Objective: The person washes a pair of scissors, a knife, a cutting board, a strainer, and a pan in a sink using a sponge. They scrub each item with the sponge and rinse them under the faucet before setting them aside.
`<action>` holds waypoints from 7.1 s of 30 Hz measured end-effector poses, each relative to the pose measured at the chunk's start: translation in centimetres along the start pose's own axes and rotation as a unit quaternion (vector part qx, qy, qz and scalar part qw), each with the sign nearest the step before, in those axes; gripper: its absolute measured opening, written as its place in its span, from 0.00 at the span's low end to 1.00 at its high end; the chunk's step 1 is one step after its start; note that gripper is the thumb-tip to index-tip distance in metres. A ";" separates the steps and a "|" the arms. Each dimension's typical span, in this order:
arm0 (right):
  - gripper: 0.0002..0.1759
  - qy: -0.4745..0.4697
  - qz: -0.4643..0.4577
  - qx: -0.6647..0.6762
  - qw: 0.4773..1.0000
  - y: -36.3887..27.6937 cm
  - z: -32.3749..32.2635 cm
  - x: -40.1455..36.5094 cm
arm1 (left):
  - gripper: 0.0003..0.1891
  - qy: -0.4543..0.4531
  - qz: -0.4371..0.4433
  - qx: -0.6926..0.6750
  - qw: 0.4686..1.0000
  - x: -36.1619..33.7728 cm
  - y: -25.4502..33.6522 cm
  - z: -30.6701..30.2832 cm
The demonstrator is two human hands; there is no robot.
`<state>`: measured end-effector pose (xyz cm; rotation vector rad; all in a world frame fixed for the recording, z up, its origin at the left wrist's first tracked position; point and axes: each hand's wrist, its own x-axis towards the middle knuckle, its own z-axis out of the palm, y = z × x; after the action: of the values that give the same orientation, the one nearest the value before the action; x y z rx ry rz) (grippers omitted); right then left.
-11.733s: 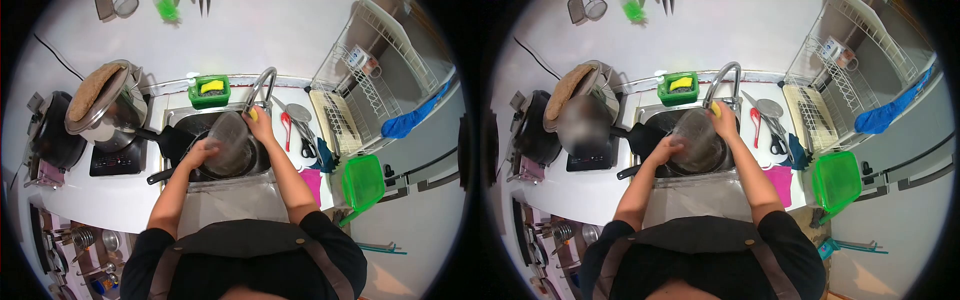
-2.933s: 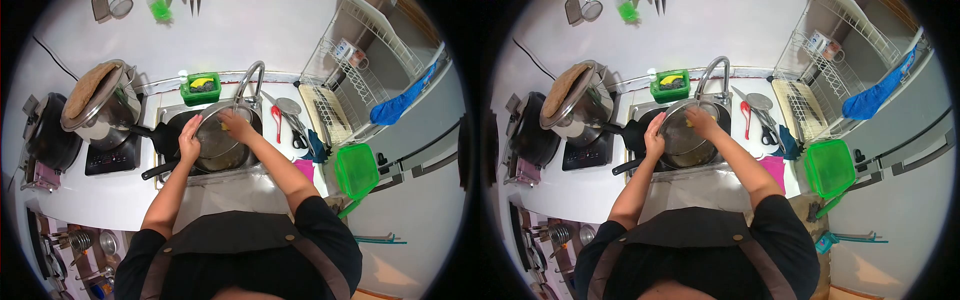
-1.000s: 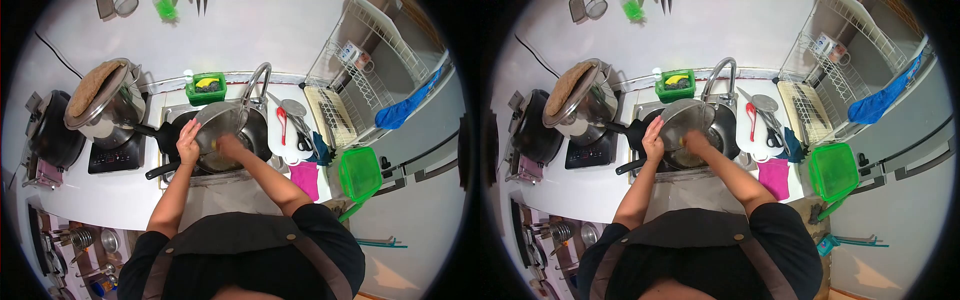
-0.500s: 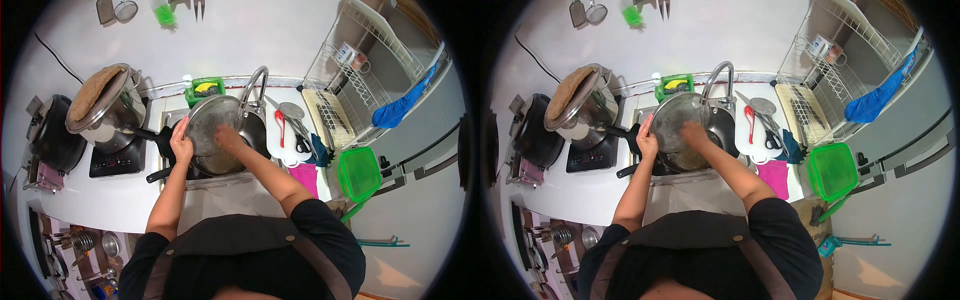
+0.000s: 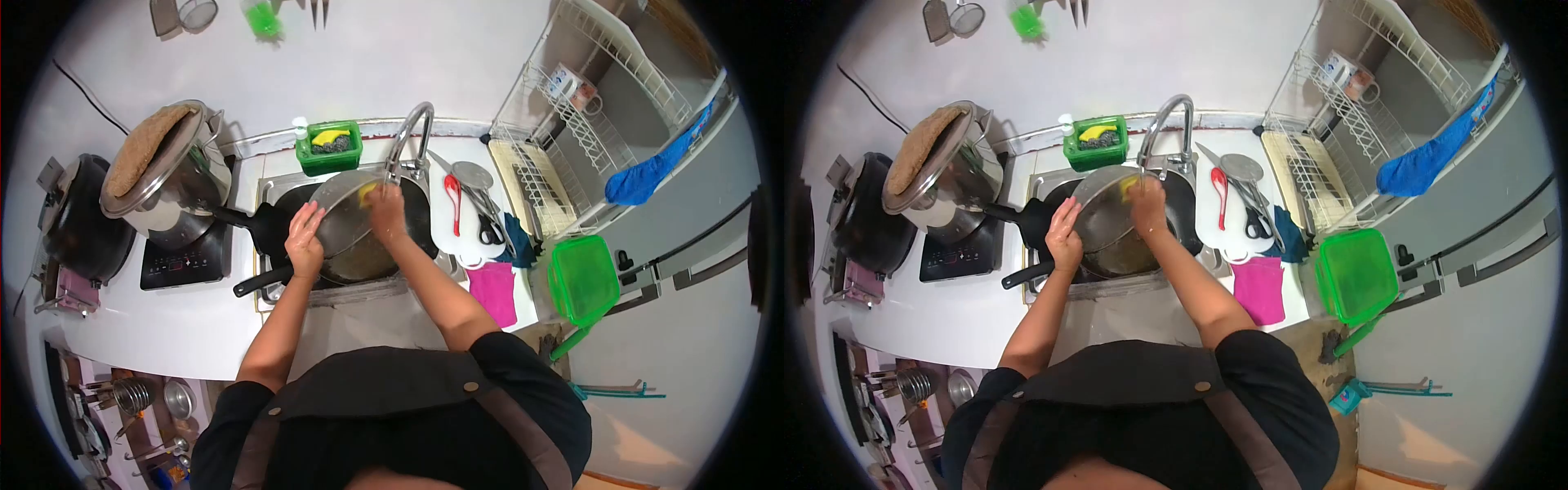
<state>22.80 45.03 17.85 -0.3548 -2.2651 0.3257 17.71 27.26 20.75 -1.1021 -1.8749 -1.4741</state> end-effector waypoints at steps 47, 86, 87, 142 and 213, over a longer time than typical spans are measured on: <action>0.10 -0.405 0.397 0.432 0.702 2.0 -6.2 8.1 | 0.08 0.028 -0.069 0.055 0.996 2.5 -1.3 3.2; 0.14 -0.428 0.234 0.407 0.772 -0.3 -4.7 8.4 | 0.17 -0.195 -0.581 -0.355 0.706 -0.1 -2.1 5.2; 0.15 -0.478 0.217 0.401 0.751 -0.7 -5.0 8.2 | 0.17 -0.196 -0.584 -0.352 0.704 -0.9 -3.1 5.5; 0.10 -0.441 0.270 0.521 0.679 -0.8 -5.2 8.5 | 0.24 -0.289 -0.511 -0.553 0.591 0.0 -1.6 2.5; 0.08 -0.406 0.251 0.372 0.796 0.5 -7.7 8.6 | 0.20 0.029 -0.684 -0.437 0.584 -0.9 -8.9 0.3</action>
<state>23.19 49.49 28.51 -0.4316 -2.5315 1.8931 10.79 26.59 15.09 0.5909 -1.8497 -3.4063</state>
